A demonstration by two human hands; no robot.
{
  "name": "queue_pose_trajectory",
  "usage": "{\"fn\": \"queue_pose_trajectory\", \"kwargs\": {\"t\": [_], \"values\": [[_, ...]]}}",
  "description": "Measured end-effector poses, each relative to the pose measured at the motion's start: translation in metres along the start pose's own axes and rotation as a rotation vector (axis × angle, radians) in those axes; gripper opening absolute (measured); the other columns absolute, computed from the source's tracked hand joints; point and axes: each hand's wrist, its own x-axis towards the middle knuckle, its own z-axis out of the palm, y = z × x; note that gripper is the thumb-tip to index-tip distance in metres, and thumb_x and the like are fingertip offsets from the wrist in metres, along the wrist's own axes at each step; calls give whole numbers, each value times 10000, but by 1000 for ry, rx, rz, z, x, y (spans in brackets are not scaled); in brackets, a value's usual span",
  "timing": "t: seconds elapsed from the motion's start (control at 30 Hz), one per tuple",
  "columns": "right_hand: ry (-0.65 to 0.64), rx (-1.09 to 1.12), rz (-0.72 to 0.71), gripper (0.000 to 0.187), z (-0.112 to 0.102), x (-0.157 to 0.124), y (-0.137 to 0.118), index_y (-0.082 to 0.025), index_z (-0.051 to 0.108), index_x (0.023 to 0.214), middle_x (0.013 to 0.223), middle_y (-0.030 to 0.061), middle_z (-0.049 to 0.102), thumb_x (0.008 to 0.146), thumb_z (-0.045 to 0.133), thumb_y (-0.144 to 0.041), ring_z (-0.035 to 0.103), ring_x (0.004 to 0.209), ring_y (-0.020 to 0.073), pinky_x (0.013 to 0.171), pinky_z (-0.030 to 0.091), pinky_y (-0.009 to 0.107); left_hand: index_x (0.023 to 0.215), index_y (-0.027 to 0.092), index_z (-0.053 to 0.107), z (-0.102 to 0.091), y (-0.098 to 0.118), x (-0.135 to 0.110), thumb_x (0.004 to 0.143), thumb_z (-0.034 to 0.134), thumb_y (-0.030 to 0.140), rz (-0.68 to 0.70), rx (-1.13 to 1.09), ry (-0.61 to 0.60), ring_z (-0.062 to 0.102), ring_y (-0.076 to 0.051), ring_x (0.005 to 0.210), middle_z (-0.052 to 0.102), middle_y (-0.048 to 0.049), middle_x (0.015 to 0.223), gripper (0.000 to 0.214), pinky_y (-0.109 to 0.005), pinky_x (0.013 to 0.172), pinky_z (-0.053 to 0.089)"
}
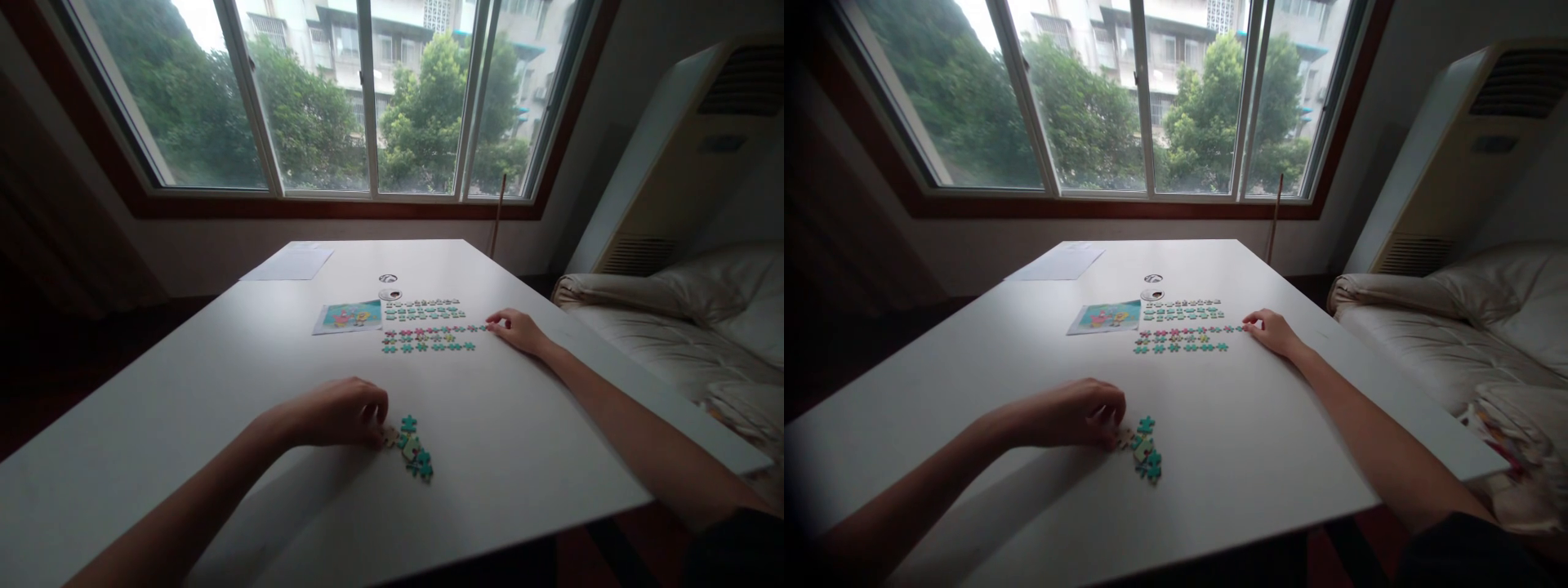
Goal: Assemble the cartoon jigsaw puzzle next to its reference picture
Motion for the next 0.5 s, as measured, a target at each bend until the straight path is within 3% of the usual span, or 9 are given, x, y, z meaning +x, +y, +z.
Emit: {"fn": "queue_pose_trajectory", "kwargs": {"t": [0.17, 0.33, 0.5], "values": [[61, 42, -91, 198, -1, -2, -24, -151, 667, 881, 830, 58, 621, 810, 523, -266, 508, 614, 132, 644, 417, 276, 916, 244, 629, 1, 2, 0, 667, 723, 294, 52, -37, 12, 528, -126, 708, 586, 23, 819, 271, -203, 601, 373], [7, 134, -267, 191, 0, -12, -73, -166, 654, 871, 863, 58, 624, 848, 496, -269, 526, 612, 112, 642, 440, 258, 879, 222, 648, 4, 3, 0, 727, 641, 201, 113, -121, -19, 527, -105, 670, 578, 8, 822, 154, -195, 600, 390], [-41, 220, -422, 161, 3, -27, -115, -180, 640, 891, 891, 55, 628, 857, 491, -232, 540, 632, 98, 620, 454, 232, 877, 185, 640, 4, -1, 4, 778, 619, 283, 181, -162, 20, 524, -115, 689, 587, -11, 813, 141, -197, 609, 405]]}}
